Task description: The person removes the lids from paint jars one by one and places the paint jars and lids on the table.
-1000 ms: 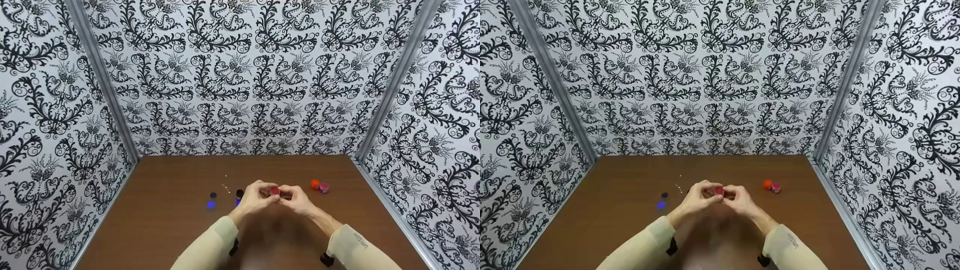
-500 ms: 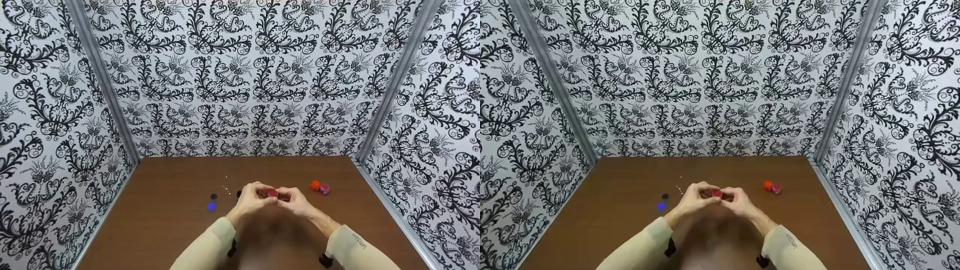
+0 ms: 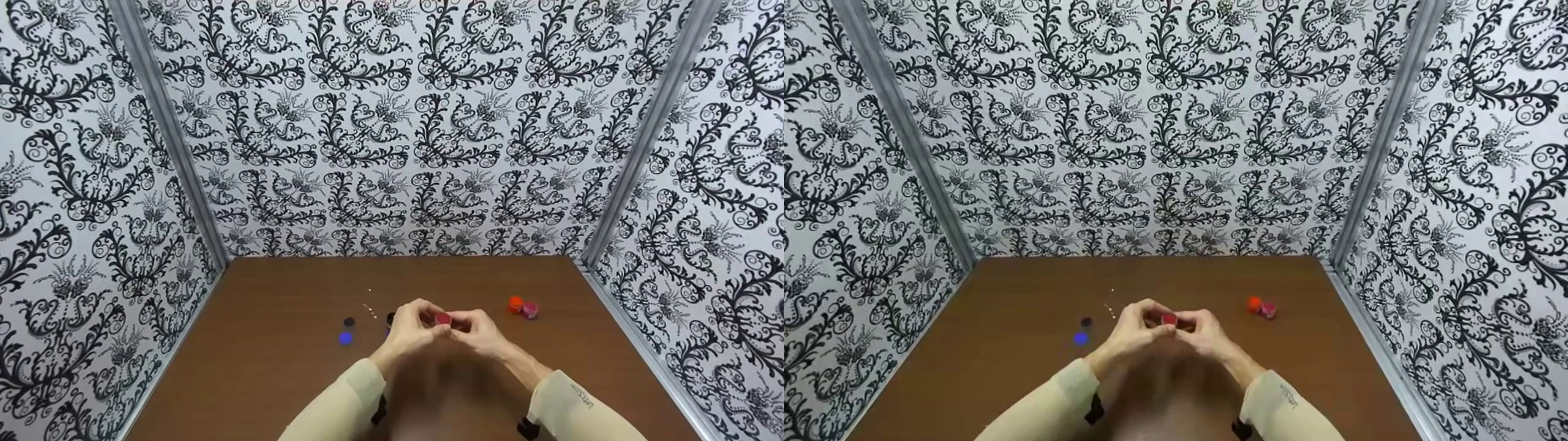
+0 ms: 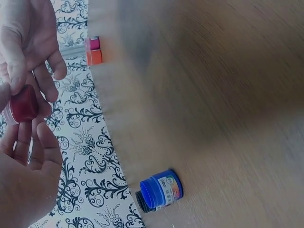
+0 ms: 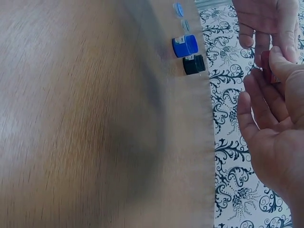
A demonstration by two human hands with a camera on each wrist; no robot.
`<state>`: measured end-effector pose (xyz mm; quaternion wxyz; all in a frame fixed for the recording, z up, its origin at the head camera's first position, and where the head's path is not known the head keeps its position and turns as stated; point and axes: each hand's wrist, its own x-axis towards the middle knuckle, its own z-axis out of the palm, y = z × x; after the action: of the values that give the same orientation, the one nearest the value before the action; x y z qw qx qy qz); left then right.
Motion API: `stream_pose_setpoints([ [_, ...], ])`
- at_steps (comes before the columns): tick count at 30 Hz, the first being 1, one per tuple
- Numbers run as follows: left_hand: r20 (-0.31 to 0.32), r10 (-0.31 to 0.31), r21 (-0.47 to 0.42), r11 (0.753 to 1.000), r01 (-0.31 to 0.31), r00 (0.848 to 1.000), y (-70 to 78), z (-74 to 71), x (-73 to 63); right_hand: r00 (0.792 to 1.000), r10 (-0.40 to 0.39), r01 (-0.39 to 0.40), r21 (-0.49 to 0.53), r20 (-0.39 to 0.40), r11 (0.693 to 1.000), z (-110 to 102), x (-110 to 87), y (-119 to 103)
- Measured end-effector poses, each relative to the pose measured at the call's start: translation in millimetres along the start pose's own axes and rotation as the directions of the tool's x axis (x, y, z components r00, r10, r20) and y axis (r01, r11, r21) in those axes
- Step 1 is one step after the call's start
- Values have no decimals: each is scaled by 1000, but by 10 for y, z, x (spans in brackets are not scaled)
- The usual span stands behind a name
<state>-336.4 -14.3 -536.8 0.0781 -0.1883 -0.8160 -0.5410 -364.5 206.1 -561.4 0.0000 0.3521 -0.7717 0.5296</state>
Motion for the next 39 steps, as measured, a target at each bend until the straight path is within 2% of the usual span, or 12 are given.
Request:
stream_pose_setpoints([
  [5,-40,-29,-4,1000,29,999,6,35,-6,999,9,-11,-34,-40,999,31,8,-12],
  [12,-128,-78,-70,995,69,989,1,111,11,989,8,-21,-83,-147,996,100,15,-58],
  [15,-144,-87,-84,994,75,986,-1,128,17,982,6,-26,-108,-188,994,128,10,-84],
  [18,-145,-86,-100,992,72,986,-14,122,11,981,-10,-17,-137,-192,990,135,5,-92],
  [24,-84,-78,-149,987,65,993,-52,78,10,991,3,-17,-104,-133,994,95,2,-93],
  [27,-18,-6,-148,989,3,1000,-77,21,8,994,-3,-4,-62,-108,998,80,-3,-96],
  [31,61,95,-145,986,-86,994,-98,-52,-3,996,-29,29,-6,-90,1000,75,0,-91],
  [34,81,105,-134,987,-94,991,-105,-73,-5,995,-50,50,3,-82,999,75,3,-90],
  [39,86,85,-119,990,-74,993,-93,-86,5,994,-71,72,-1,-85,997,75,0,-100],
])
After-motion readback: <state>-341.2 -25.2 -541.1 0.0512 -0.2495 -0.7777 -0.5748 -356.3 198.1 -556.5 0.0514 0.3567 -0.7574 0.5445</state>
